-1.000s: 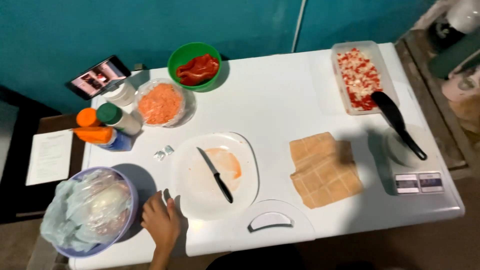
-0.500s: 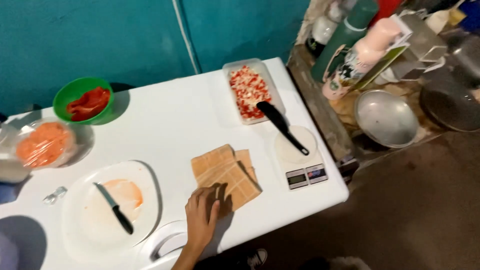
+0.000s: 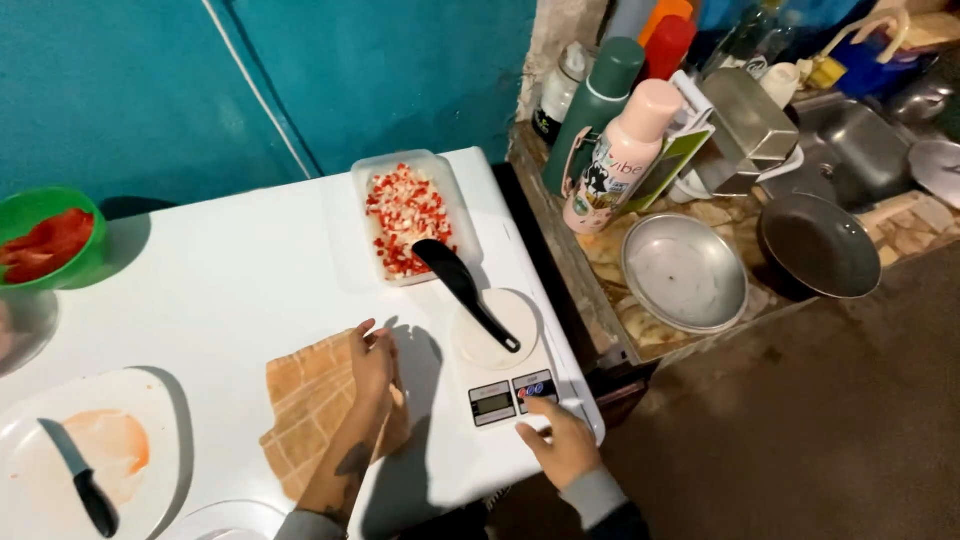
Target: Preparing and cooking ingredients on a stove.
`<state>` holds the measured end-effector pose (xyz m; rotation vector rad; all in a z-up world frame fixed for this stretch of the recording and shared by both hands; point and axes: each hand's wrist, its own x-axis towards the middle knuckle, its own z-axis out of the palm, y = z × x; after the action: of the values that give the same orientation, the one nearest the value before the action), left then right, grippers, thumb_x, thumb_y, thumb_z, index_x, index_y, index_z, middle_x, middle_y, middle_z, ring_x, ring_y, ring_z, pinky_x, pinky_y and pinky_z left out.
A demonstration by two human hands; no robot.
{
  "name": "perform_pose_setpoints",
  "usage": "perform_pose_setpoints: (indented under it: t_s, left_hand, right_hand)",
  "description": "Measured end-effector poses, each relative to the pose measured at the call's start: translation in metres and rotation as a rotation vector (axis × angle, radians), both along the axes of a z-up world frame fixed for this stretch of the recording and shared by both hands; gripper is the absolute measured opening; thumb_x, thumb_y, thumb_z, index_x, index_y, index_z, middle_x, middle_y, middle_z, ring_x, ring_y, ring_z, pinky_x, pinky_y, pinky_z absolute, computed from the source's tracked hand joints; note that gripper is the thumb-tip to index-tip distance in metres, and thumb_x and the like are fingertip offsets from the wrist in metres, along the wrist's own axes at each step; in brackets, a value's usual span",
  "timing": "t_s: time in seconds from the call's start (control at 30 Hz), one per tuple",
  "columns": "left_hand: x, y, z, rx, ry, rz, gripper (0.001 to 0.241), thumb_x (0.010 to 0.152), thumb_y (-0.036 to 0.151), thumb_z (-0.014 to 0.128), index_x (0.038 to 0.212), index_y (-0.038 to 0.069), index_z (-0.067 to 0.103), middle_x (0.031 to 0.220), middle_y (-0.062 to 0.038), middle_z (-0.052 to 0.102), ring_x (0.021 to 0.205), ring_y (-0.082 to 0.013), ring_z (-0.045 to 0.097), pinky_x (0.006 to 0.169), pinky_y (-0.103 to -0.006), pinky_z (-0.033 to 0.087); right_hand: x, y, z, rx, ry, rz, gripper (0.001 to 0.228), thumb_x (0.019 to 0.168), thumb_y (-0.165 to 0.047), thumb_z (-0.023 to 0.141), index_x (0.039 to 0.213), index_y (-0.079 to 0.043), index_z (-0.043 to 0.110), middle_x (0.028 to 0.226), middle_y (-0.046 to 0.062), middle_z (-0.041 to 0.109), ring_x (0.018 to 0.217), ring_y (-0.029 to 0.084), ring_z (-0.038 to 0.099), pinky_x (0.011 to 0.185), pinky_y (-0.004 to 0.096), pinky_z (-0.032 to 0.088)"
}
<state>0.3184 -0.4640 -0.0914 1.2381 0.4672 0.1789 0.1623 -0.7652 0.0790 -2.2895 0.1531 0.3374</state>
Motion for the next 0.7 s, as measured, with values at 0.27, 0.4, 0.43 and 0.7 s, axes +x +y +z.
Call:
perform_pose_setpoints:
  t_s: [0.27, 0.4, 0.43, 0.7]
  left_hand:
    - [0.076, -0.025, -0.016, -0.334, 0.09, 0.132, 0.038, 0.104, 0.034, 0.07, 0.107, 0.003, 0.048, 0.086, -0.007, 0.06, 0.075, -0.0198, 0.065, 0.074, -0.0404, 0.062]
    - [0.095, -0.032, -0.007, -0.309, 0.04, 0.214, 0.033, 0.098, 0.026, 0.068, 0.105, 0.01, 0.04, 0.091, -0.012, 0.07, 0.071, -0.0226, 0.064, 0.067, -0.0405, 0.059]
    - [0.093, -0.031, -0.005, -0.305, 0.032, 0.243, 0.033, 0.097, 0.021, 0.069, 0.103, 0.01, 0.039, 0.09, -0.014, 0.069, 0.075, -0.0247, 0.068, 0.068, -0.0414, 0.06]
    - [0.049, -0.052, 0.08, -0.287, -0.028, 0.349, 0.025, 0.098, 0.008, 0.061, 0.102, 0.011, 0.037, 0.108, -0.013, 0.06, 0.088, -0.0296, 0.07, 0.08, -0.044, 0.065]
  right_hand:
    - [0.126, 0.052, -0.013, -0.187, -0.084, 0.028, 0.056, 0.09, -0.034, 0.077, 0.135, -0.01, 0.053, 0.132, 0.016, 0.057, 0.112, 0.039, 0.062, 0.089, 0.049, 0.053]
    - [0.156, 0.053, -0.033, -0.206, -0.048, 0.078, 0.053, 0.085, -0.033, 0.08, 0.124, -0.01, 0.052, 0.128, 0.014, 0.051, 0.106, 0.04, 0.063, 0.084, 0.051, 0.054]
    - [0.157, 0.052, -0.038, -0.204, -0.044, 0.093, 0.049, 0.084, -0.031, 0.08, 0.12, -0.01, 0.053, 0.126, 0.014, 0.051, 0.104, 0.04, 0.064, 0.083, 0.051, 0.054]
    - [0.152, -0.018, 0.0, 0.126, -0.133, 0.114, 0.033, 0.086, -0.03, 0.078, 0.104, -0.009, 0.061, 0.093, 0.013, 0.071, 0.088, 0.035, 0.072, 0.075, 0.045, 0.056]
